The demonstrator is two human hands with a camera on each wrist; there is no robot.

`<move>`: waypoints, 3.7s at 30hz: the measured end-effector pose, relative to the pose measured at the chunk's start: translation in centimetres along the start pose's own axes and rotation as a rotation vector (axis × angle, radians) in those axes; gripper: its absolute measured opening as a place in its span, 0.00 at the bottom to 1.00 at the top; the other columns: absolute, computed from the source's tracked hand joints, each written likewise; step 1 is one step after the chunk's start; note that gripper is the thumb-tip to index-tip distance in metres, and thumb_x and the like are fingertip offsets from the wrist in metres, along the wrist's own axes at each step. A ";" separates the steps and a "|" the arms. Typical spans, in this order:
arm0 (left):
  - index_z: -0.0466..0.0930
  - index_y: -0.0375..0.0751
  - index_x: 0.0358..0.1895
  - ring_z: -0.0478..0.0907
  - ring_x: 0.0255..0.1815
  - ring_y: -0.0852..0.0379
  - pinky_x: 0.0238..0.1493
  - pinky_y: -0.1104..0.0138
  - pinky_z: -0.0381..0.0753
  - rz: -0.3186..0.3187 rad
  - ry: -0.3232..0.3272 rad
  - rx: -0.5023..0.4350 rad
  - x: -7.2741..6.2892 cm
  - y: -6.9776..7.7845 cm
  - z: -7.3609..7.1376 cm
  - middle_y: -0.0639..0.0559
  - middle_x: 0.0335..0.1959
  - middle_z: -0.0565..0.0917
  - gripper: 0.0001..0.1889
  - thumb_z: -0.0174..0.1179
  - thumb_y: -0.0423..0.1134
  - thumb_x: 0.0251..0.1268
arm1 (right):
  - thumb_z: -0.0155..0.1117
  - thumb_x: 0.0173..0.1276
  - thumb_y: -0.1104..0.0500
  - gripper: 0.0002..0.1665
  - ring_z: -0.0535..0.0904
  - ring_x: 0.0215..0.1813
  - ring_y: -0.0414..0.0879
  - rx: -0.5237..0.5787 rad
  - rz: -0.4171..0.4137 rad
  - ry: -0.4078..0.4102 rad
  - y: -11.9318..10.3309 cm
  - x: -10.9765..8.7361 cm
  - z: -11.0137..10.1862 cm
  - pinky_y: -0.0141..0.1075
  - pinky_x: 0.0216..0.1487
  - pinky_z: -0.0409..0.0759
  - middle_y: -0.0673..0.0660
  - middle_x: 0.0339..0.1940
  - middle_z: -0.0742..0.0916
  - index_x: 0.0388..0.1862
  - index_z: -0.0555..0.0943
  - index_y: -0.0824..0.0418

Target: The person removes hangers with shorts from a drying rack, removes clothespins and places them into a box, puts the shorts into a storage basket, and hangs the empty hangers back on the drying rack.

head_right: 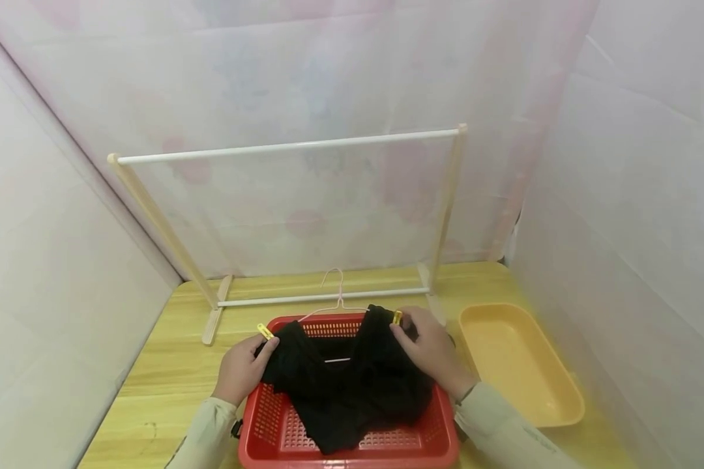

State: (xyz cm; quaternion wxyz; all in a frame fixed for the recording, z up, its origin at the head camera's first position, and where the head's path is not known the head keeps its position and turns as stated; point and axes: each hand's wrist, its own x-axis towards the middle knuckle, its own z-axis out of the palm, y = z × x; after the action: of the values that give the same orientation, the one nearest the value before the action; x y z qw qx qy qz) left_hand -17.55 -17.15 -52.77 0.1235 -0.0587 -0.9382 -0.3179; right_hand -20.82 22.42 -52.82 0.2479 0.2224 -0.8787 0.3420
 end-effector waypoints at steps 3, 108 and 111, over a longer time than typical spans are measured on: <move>0.75 0.55 0.25 0.72 0.25 0.61 0.34 0.62 0.72 -0.002 -0.011 0.006 0.1 0.2 -0.2 0.60 0.21 0.73 0.20 0.58 0.60 0.76 | 0.72 0.69 0.61 0.12 0.71 0.31 0.37 -0.001 0.026 0.006 -0.1 -0.1 -0.1 0.32 0.33 0.71 0.46 0.34 0.79 0.47 0.79 0.57; 0.72 0.55 0.22 0.66 0.19 0.64 0.29 0.66 0.67 0.013 0.007 0.010 -0.3 0.2 -0.1 0.61 0.15 0.65 0.21 0.60 0.59 0.74 | 0.68 0.72 0.66 0.08 0.79 0.41 0.38 0.169 0.101 0.151 0.3 -0.4 0.1 0.24 0.43 0.74 0.52 0.40 0.87 0.48 0.84 0.60; 0.71 0.55 0.22 0.66 0.19 0.64 0.28 0.66 0.66 0.018 0.010 0.015 -0.3 0.2 -0.2 0.61 0.15 0.65 0.22 0.60 0.59 0.74 | 0.67 0.71 0.69 0.08 0.76 0.41 0.39 0.193 0.076 0.184 0.4 -0.5 0.1 0.27 0.42 0.72 0.53 0.39 0.85 0.47 0.83 0.62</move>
State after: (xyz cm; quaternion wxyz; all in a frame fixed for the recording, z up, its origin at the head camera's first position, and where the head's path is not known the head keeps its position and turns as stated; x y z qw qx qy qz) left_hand -17.16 -17.07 -52.58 0.1314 -0.0647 -0.9394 -0.3101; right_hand -20.68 22.73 -53.34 0.2918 0.1796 -0.8231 0.4529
